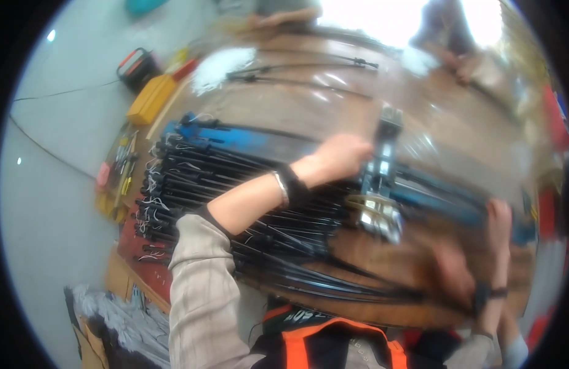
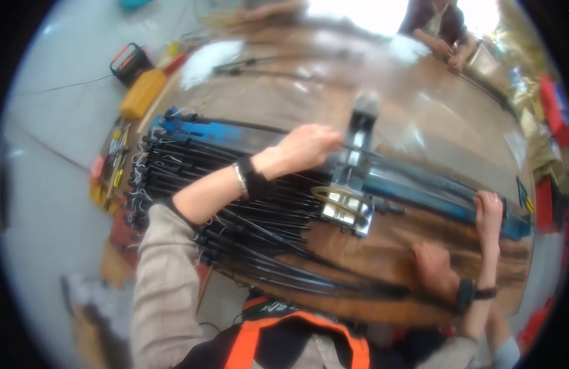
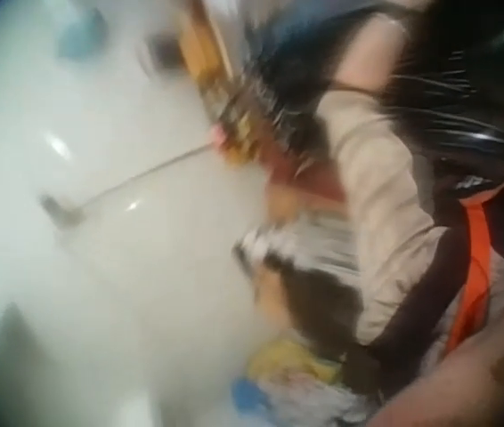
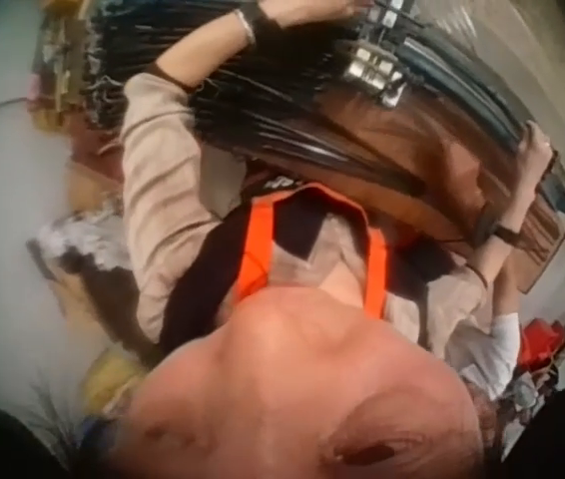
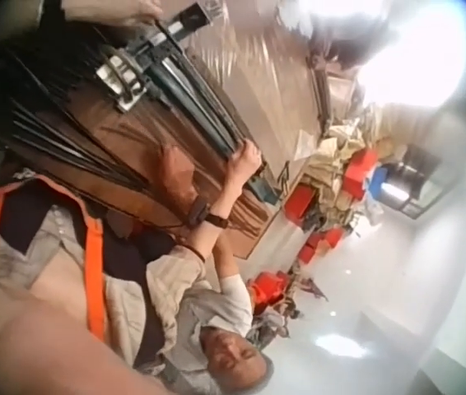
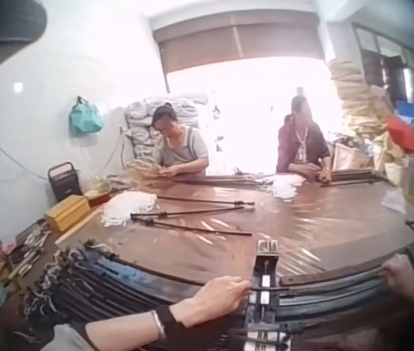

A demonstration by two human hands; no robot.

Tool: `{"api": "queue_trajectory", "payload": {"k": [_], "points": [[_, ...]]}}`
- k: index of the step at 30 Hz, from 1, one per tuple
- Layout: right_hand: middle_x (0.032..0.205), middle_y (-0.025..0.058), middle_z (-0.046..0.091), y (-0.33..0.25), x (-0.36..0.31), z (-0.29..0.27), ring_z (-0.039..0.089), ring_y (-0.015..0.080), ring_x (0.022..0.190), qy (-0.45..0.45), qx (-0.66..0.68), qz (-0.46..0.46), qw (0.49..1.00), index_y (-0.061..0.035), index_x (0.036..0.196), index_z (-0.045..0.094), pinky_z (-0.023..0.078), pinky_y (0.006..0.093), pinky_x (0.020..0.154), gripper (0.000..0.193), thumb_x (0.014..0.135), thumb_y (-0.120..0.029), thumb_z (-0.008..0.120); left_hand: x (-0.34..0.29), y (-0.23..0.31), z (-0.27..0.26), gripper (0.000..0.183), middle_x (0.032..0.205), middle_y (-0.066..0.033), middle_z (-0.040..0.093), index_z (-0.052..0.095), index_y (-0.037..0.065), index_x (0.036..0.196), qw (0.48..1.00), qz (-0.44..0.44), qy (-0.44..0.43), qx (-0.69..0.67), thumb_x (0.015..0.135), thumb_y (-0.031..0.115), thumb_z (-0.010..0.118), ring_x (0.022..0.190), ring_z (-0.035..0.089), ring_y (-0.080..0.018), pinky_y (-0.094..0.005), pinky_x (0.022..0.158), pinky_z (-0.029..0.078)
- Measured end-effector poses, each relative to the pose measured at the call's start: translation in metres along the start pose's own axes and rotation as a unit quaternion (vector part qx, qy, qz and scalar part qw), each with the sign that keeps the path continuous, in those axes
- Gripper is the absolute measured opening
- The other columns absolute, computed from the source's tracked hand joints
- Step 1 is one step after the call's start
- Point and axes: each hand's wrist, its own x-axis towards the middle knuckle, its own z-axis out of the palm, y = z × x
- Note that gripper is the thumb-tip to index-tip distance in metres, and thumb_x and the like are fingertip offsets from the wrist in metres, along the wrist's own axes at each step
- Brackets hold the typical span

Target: Placing thin metal rods into a specialized clamping mechanism for assembly or fabrication.

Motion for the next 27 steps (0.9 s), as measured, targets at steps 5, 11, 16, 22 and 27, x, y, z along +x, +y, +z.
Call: {"api": "queue_trajectory", "payload": {"k": [5,11,16,22,27], "points": [[0.089,0.0168,0.06,0.009,-0.006,0.007,0.056,0.0373,0.088,-0.048,-0.044,0.045,0.997,-0.0014,0.092,0.059,0.043,0.0434,0.078,0.006,0.089,-0.006,0.058,-0.003,0.0,0.004,0.007,0.078,-0.0158,0.065,0.062,0.006,0.086,0.997,-0.027,0.034,-0.07,0.088,0.013,0.062,0.081,0.064,-0.0384,-0.0474,0.07,0.051],[0.089,0.0175,0.06,0.002,-0.001,0.012,0.055,0.0373,0.087,-0.025,-0.02,0.036,0.999,-0.0012,0.092,0.058,0.043,0.0434,0.078,0.005,0.09,-0.006,0.057,-0.002,-0.005,-0.007,0.005,0.075,-0.0141,0.064,0.064,0.009,0.087,0.998,-0.038,-0.051,0.02,0.086,0.014,0.065,0.078,0.064,-0.0353,-0.045,0.067,0.05],[0.092,0.018,0.061,-0.001,-0.003,0.008,0.056,0.0372,0.091,-0.057,-0.055,0.066,0.995,-0.0013,0.094,0.059,0.044,0.0437,0.082,0.007,0.09,-0.006,0.057,-0.018,-0.006,0.017,0.008,0.077,-0.0129,0.064,0.067,0.011,0.089,0.991,0.041,0.127,0.01,0.082,0.016,0.069,0.076,0.064,-0.0321,-0.0429,0.065,0.05],[0.111,0.0115,0.068,-0.083,-0.003,-0.02,0.059,0.0341,0.113,0.04,-0.118,-0.035,0.992,-0.0013,0.106,0.065,0.038,0.0495,0.105,0.02,0.087,-0.006,0.063,-0.012,-0.008,0.02,0.01,0.08,-0.0135,0.065,0.069,0.011,0.09,0.986,0.042,0.161,-0.028,0.082,0.016,0.071,0.077,0.063,-0.0343,-0.044,0.065,0.05],[0.102,0.0101,0.069,-0.171,-0.01,-0.031,0.063,0.0289,0.106,0.061,0.058,-0.189,0.978,-0.0057,0.1,0.068,0.046,0.0492,0.095,0.021,0.079,-0.004,0.071,-0.001,0.001,0.006,0.02,0.081,-0.0211,0.065,0.063,0.006,0.086,0.994,-0.1,-0.023,0.023,0.095,0.021,0.054,0.079,0.063,-0.0424,-0.0503,0.066,0.049]]}}
